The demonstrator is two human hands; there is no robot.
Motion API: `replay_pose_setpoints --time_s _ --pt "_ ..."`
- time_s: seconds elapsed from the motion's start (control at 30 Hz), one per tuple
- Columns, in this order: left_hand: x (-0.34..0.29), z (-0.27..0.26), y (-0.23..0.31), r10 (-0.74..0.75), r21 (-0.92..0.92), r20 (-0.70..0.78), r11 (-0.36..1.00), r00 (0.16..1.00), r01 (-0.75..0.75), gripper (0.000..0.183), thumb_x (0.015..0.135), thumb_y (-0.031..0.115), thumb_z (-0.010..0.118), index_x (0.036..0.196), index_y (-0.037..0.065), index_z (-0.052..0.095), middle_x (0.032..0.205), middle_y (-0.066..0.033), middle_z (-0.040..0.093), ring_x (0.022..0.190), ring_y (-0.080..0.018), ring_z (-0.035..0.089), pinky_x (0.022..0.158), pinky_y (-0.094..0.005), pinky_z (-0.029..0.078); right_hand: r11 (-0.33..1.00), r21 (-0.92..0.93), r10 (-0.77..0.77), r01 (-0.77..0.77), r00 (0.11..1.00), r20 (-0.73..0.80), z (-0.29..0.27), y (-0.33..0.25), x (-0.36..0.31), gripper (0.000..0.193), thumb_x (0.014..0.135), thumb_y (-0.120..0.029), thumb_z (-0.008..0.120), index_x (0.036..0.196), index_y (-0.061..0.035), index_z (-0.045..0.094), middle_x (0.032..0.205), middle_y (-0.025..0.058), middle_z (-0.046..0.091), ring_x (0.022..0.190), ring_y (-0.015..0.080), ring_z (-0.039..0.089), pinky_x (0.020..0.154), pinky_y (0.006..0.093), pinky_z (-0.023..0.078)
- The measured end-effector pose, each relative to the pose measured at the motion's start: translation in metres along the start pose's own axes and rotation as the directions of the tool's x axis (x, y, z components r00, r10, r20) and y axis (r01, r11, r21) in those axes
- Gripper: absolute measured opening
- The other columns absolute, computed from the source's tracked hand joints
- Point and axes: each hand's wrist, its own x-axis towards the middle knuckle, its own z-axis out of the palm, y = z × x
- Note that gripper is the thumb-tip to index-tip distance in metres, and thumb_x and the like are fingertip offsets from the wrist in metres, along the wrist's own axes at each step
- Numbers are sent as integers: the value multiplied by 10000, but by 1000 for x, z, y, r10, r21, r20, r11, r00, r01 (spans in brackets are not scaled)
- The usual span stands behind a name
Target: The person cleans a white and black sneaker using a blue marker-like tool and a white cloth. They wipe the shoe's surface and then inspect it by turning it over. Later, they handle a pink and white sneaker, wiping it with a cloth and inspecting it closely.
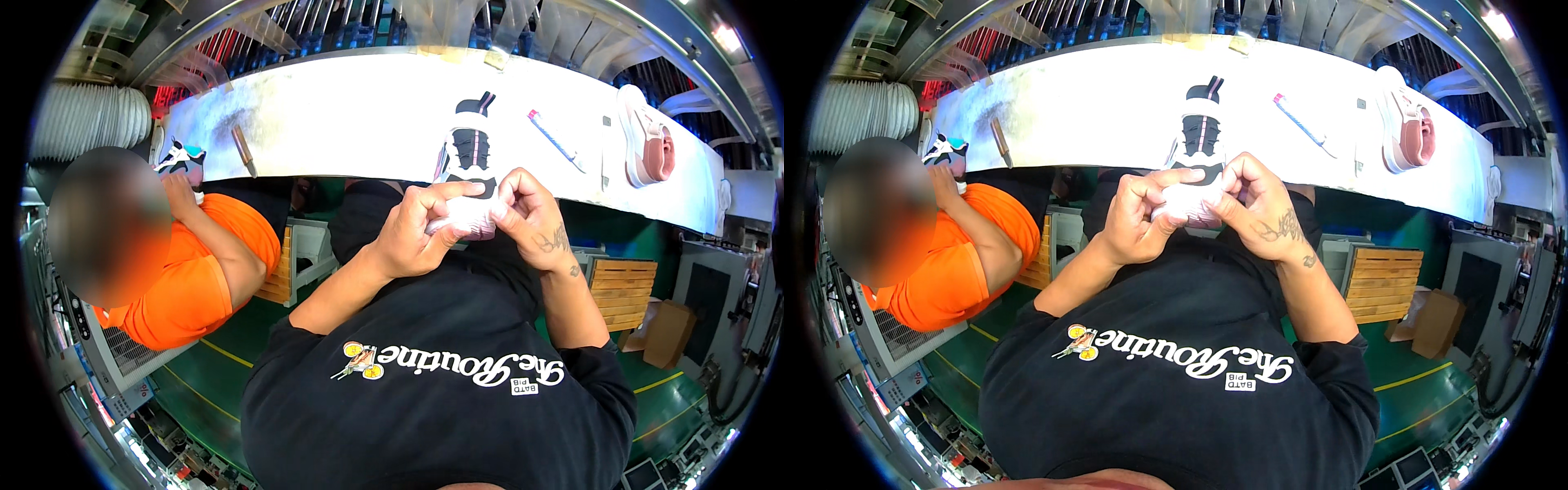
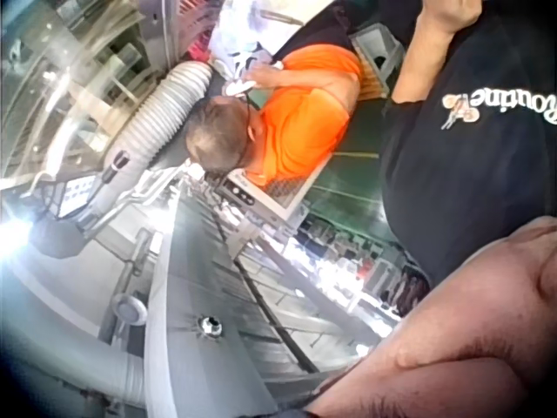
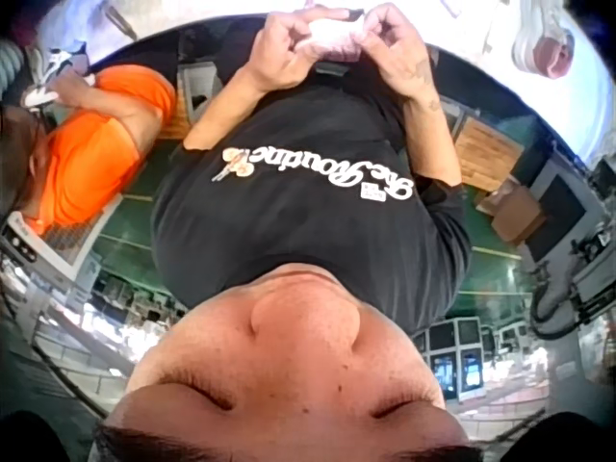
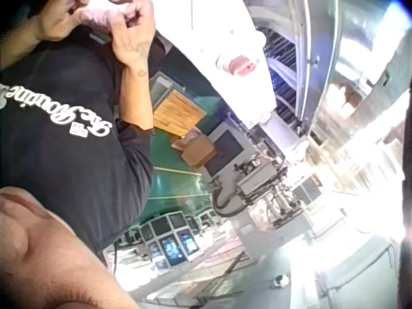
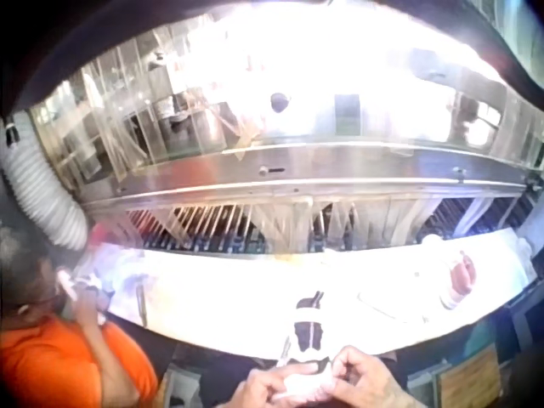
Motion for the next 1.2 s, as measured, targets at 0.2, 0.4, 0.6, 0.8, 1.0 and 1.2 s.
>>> replay_pose_setpoints --time_s 0.2,0.4,0.6,0.8,1.0,1.2 --pt "-2 -1 4 -65 -9 70 998 995 66 361 1082 181 660 1136 41 331 1379 -392 623 1244 -343 689 1019 -406 562 997 -39 71 -70 997 9 0 -7 1 314 982 -178 818 948 -110 514 903 -41 460 827 67 420 720 231 407" --pt "5 0 10 -103 -13 82 994 991 104 356 1066 134 680 1145 39 346 1383 -385 626 1183 -334 719 969 -405 591 930 -354 -127 103 991 -46 -5 3 4 376 900 -206 871 914 -93 513 869 -15 487 780 99 430 692 269 414" --pt "17 -1 12 -73 33 82 997 994 71 454 987 54 761 1195 36 358 1389 -364 624 1157 -328 731 949 -394 600 869 -492 -105 58 992 -68 -1 -22 7 343 859 -187 862 908 -75 542 870 9 506 805 113 466 706 283 435" --pt "28 4 25 -134 175 57 977 989 123 545 918 24 810 1237 45 369 1385 -320 627 1109 -333 750 893 -413 606 484 -779 -476 398 867 147 4 -38 14 424 824 -128 879 1190 0 707 962 93 594 888 226 597 801 324 526" --pt "25 22 37 -87 143 -117 984 989 103 554 881 41 809 1276 29 420 1233 -265 628 984 -471 723 831 -464 603 536 -730 -433 424 880 194 4 -46 9 396 857 -82 862 1215 19 725 1202 202 713 1098 332 706 925 404 583" --pt "19 9 61 -231 399 -169 873 958 280 425 818 145 887 1052 38 549 1001 -152 606 821 -382 667 676 -464 564 675 -641 -346 365 924 162 2 -36 8 361 884 -113 857 1178 37 712 1244 222 750 1277 393 694 1050 445 561"
